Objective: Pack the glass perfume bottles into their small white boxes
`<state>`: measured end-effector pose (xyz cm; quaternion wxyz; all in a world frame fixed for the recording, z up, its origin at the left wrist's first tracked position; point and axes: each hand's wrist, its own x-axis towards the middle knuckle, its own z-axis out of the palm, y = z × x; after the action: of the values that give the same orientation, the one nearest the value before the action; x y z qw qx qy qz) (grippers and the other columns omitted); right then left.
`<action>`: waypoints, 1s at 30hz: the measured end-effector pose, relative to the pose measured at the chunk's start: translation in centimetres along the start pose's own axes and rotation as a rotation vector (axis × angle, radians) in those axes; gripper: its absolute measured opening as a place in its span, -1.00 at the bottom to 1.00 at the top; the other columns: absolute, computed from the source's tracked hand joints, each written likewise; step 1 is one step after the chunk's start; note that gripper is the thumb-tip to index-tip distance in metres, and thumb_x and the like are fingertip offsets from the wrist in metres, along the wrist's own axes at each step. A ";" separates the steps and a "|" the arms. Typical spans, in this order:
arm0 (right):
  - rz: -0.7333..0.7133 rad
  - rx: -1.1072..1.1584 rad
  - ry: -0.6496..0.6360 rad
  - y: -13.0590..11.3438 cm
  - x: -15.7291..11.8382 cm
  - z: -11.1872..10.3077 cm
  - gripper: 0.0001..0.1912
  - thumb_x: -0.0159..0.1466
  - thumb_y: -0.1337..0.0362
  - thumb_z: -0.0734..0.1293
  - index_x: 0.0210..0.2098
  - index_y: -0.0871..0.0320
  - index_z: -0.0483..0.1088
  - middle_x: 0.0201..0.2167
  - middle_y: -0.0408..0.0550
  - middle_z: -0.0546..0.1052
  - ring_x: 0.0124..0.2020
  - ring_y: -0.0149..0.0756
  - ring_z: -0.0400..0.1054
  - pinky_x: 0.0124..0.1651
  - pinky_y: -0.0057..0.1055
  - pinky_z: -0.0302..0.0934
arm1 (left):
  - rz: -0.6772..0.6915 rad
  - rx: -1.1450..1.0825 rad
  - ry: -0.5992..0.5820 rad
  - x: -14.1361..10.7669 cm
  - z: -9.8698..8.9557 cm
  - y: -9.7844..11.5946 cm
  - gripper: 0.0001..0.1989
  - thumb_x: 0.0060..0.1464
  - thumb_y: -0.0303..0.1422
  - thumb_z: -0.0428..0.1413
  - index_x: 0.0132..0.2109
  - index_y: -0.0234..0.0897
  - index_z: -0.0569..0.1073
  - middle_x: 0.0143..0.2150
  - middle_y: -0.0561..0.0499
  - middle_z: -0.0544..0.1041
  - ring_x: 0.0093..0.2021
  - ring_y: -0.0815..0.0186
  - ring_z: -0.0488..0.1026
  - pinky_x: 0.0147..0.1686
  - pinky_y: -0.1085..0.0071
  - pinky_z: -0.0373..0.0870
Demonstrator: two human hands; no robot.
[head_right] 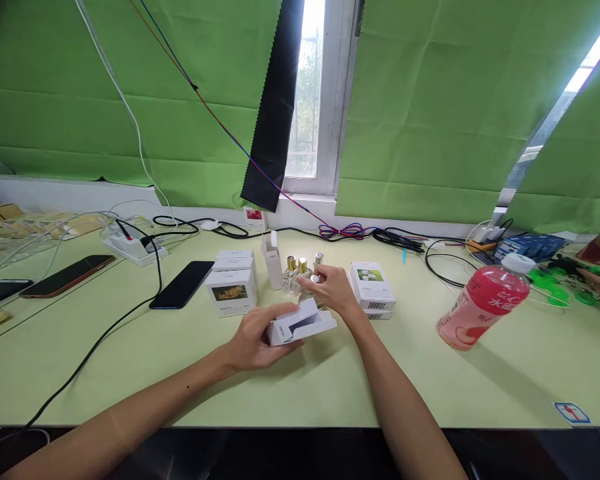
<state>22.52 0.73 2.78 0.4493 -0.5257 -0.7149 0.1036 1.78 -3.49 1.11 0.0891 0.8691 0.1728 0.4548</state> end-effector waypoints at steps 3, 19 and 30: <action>0.004 0.038 -0.031 0.3 0.1 0.1 -0.51 0.18 -0.09 0.38 -0.61 0.12 0.20 -0.67 -0.29 0.11 -0.57 -0.45 -0.02 -0.52 -0.46 -0.11 | -0.026 -0.009 0.017 0.5 -0.5 0.2 -0.62 0.13 -0.23 0.24 0.06 -0.17 0.39 -0.31 0.03 0.63 -0.51 0.38 0.47 -0.49 0.48 0.38; -0.022 0.074 -0.125 -0.3 0.0 0.2 -0.60 0.06 0.17 0.46 -0.61 0.12 0.15 -0.55 -0.26 0.21 -0.53 -0.45 0.03 -0.46 -0.46 -0.03 | -0.509 -0.362 -0.465 1.9 -1.8 -1.0 -0.63 0.33 -0.08 -0.04 0.11 -0.16 0.41 -0.08 -0.03 0.60 -0.14 0.17 0.55 -0.20 0.30 0.50; -0.035 0.009 -0.170 -0.4 0.0 0.1 -0.61 0.13 0.10 0.50 -0.56 0.14 0.27 -0.57 -0.23 0.35 -0.52 -0.43 0.11 -0.42 -0.45 -0.02 | -0.776 -0.099 -0.651 1.8 -2.3 -1.8 -0.53 0.18 0.14 0.00 -0.15 -0.20 0.29 -0.33 0.08 0.46 -0.37 0.24 0.43 -0.45 0.38 0.20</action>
<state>22.23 0.62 3.00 0.3910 -0.5004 -0.7591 0.1434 0.49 -1.15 3.27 0.3419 0.8323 0.4244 0.1015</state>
